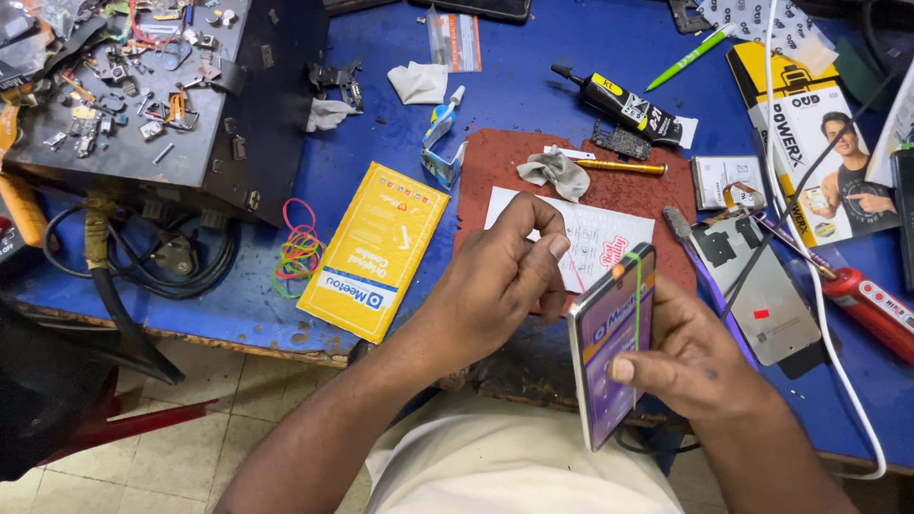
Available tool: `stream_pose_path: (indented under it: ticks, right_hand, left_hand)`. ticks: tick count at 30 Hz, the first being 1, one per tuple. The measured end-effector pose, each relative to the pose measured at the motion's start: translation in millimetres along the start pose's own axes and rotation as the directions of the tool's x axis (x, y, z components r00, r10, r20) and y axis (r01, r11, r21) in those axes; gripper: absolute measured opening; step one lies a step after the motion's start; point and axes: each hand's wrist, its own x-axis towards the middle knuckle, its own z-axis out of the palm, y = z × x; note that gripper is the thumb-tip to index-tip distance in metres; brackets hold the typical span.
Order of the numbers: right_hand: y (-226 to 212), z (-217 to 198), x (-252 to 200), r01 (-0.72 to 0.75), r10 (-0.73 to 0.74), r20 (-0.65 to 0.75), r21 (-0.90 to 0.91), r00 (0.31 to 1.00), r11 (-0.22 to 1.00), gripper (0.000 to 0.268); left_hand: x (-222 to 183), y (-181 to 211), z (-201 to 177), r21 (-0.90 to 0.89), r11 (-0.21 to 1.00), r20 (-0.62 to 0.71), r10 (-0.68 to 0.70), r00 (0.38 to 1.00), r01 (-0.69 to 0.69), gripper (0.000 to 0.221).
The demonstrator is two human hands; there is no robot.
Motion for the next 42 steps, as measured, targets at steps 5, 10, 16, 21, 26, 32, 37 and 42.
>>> stream_pose_path:
  ticks: [5, 10, 16, 21, 26, 32, 37, 42]
  right_hand:
    - [-5, 9, 5, -0.113, 0.094, -0.100, -0.207, 0.991, 0.972, 0.060]
    - [-14, 32, 25, 0.013, -0.084, -0.311, -0.223, 0.947, 0.975, 0.060]
    - [-35, 25, 38, 0.316, -0.313, -0.451, -0.070, 0.836, 0.946, 0.051]
    - [-52, -6, 30, 0.457, -0.377, -0.479, 0.058, 0.793, 0.887, 0.026]
    - [-57, -13, 14, 0.585, -0.493, -0.442, 0.093, 0.749, 0.805, 0.032]
    - [-30, 10, -2, 0.642, -0.645, -0.101, -0.061, 0.757, 0.764, 0.025]
    - [-51, 16, -5, 0.739, -0.617, 0.420, -0.491, 0.665, 0.462, 0.040]
    - [-58, 28, 1, 0.746, -0.452, 0.685, -0.663, 0.572, -0.060, 0.030]
  left_hand:
    - [9, 12, -20, -0.284, 0.959, -0.074, -0.020, 0.997, -0.002, 0.016]
    - [-12, 31, 2, 0.361, 0.914, -0.163, 0.256, 0.953, -0.183, 0.015]
    - [-39, 11, 52, 0.503, 0.787, -0.077, 0.452, 0.888, -0.357, 0.012]
    - [-58, -22, 65, 0.325, 0.880, -0.076, 0.388, 0.918, -0.345, 0.013]
    - [-47, -51, 54, -0.295, 0.934, -0.068, -0.230, 0.971, 0.201, 0.009]
    - [-20, -39, 45, -0.569, 0.761, 0.056, -0.343, 0.938, 0.312, 0.012]
    - [-6, -23, 36, -0.539, 0.784, 0.028, -0.348, 0.937, 0.307, 0.013]
    - [-6, -19, 35, -0.425, 0.893, -0.030, -0.174, 0.984, 0.145, 0.013]
